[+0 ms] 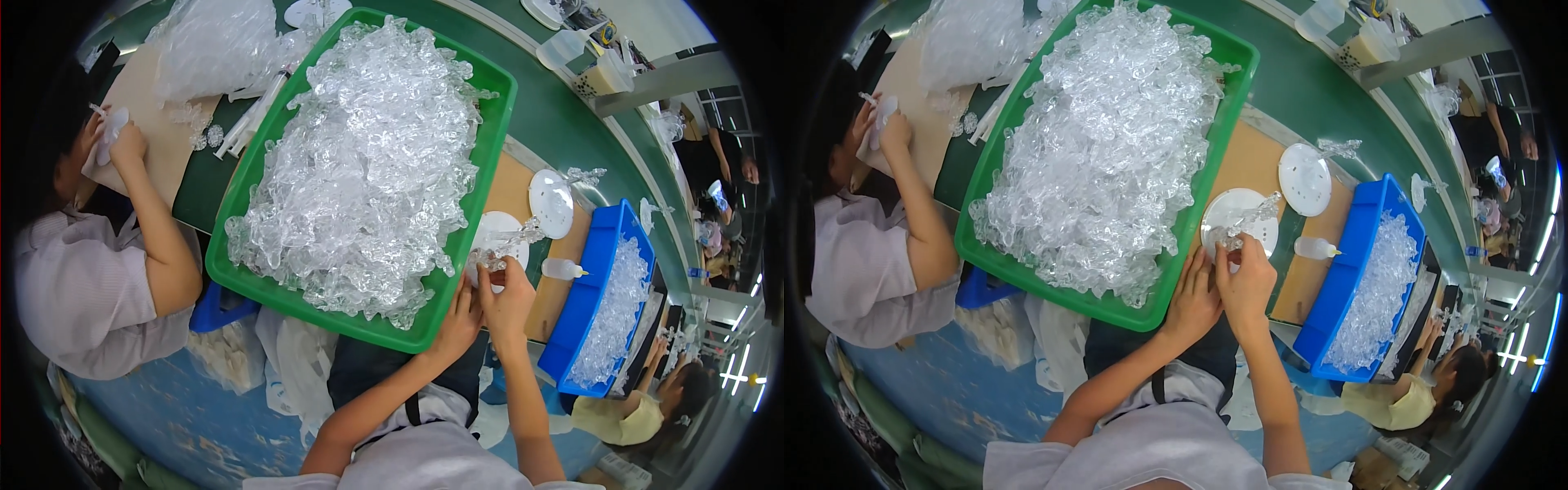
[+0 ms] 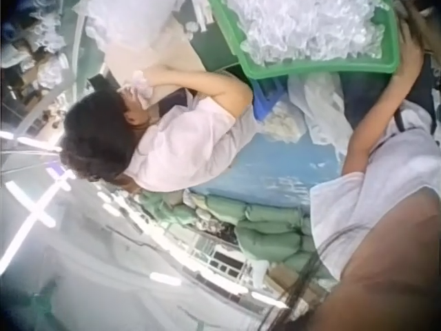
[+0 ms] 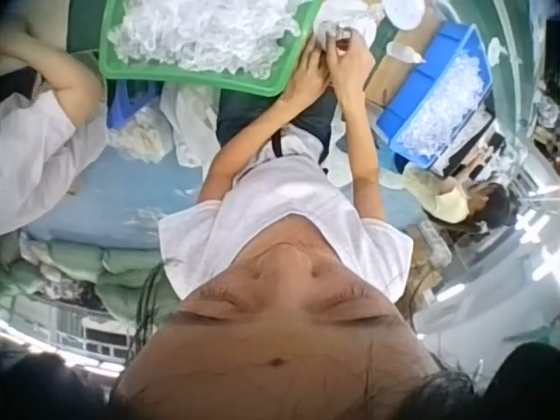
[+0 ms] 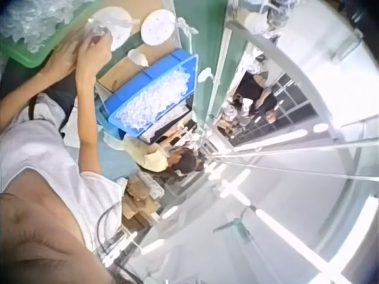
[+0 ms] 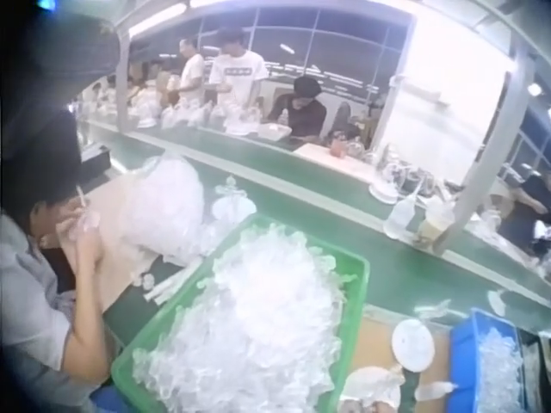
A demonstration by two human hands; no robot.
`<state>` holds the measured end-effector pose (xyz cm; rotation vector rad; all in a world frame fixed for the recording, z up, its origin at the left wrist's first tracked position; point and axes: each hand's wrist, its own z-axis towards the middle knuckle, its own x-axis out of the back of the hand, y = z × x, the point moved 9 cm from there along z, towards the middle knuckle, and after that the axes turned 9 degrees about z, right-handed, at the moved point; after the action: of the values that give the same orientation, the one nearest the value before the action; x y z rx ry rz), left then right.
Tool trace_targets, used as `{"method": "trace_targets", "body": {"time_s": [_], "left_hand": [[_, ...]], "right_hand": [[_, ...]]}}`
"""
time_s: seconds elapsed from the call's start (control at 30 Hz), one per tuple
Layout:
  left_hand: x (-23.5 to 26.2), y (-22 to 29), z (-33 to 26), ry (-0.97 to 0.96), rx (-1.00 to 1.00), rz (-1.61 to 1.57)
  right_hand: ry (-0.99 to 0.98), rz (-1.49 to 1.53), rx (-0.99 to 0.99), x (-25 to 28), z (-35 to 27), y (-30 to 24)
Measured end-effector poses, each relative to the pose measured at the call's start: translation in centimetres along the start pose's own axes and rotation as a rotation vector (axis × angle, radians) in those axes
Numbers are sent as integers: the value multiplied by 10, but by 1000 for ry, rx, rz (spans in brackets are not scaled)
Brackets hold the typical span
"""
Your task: Assembling decorative plastic items by applying glue to a base and attaching clear plastic components.
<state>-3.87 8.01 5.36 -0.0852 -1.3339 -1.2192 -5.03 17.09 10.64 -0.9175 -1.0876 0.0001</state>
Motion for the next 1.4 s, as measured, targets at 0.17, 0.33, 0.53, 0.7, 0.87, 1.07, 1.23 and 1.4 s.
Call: {"method": "trace_targets", "body": {"time_s": [0.17, 0.33, 0.53, 0.7, 0.87, 1.07, 1.23, 1.4], "left_hand": [[-5, 0, -3, 11, 11, 25], [-5, -2, -5, 38, 19, 55], [-3, -1, -2, 20, 3, 76], [-9, -3, -5, 26, 12, 52], [-12, -2, -8, 19, 3, 53], [-9, -2, -6, 20, -9, 125], [-5, -2, -4, 31, 7, 138], [-7, -1, -5, -11, -8, 148]], "right_hand": [[-1, -34, 26, 2, -2, 0], [-16, 0, -30, 0, 0, 7], [-62, -57, 9, -3, 2, -3], [-35, -42, -27, -4, 1, -2], [30, -12, 37, 1, -2, -6], [-30, -80, 1, -3, 1, -3], [13, 129, -205, -1, -2, 15], [21, -24, -79, 0, -2, 3]]}}
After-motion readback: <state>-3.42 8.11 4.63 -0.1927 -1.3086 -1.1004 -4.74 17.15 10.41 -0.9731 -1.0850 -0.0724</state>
